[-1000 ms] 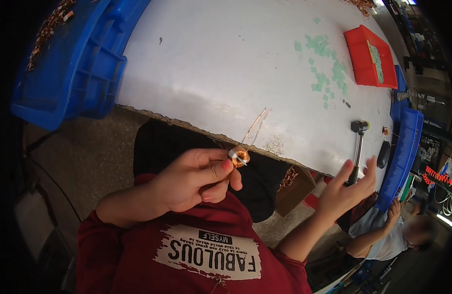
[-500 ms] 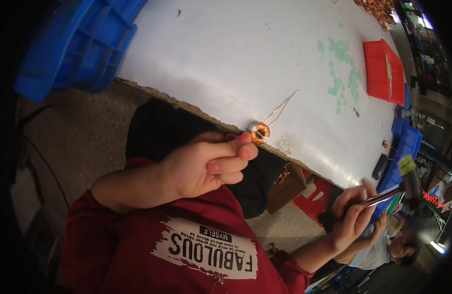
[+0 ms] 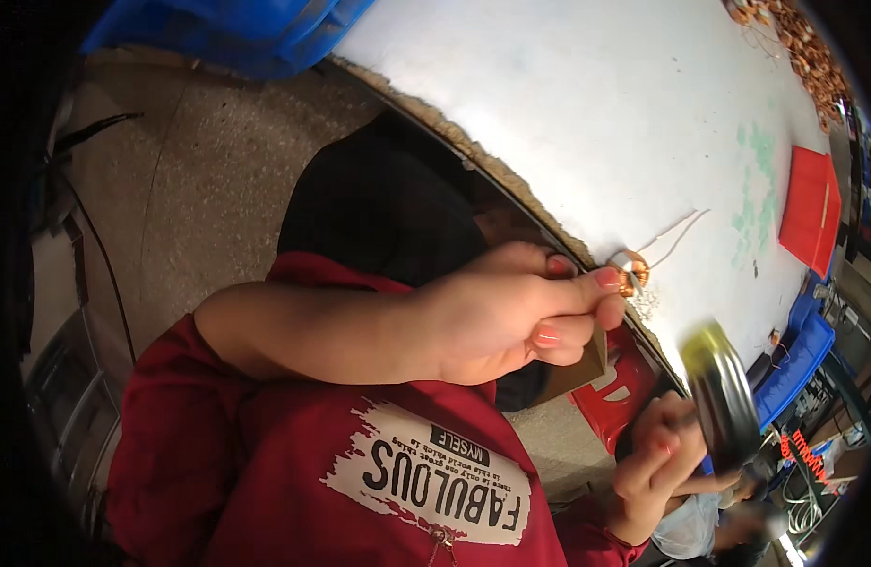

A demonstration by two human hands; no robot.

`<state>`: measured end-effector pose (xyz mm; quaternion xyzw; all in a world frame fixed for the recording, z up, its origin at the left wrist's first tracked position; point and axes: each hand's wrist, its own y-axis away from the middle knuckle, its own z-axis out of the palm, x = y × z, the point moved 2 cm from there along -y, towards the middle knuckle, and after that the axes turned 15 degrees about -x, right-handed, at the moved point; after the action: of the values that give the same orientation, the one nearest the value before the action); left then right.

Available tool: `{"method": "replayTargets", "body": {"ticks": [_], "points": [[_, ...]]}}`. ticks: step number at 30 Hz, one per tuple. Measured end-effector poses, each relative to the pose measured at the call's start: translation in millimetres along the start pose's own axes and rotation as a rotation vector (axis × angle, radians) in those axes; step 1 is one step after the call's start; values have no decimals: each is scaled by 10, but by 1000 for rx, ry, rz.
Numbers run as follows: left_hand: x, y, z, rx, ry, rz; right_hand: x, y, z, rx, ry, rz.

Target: Assemble small copper coils by threading wire through them and securing parts using a mallet.

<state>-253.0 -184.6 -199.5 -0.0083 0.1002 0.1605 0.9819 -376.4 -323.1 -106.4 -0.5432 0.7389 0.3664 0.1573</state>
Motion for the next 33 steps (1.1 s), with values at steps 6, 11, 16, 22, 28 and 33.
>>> {"method": "replayTargets", "body": {"ticks": [6,11,16,22,28,33], "points": [[-5,20,-32,53,-60,-49,0,-91,75,-60,236,163],[-8,30,-21,66,-56,-78,-16,-39,5,-45,100,122],[-12,29,-16,60,-54,-71,29,40,-14,70,-178,-50],[-22,18,-16,89,-46,-69,36,-64,132,41,120,71],[-34,-7,-10,151,-29,-44,110,-77,59,-12,220,141],[-28,5,-18,107,-34,-41,90,-3,63,102,179,76]]}}
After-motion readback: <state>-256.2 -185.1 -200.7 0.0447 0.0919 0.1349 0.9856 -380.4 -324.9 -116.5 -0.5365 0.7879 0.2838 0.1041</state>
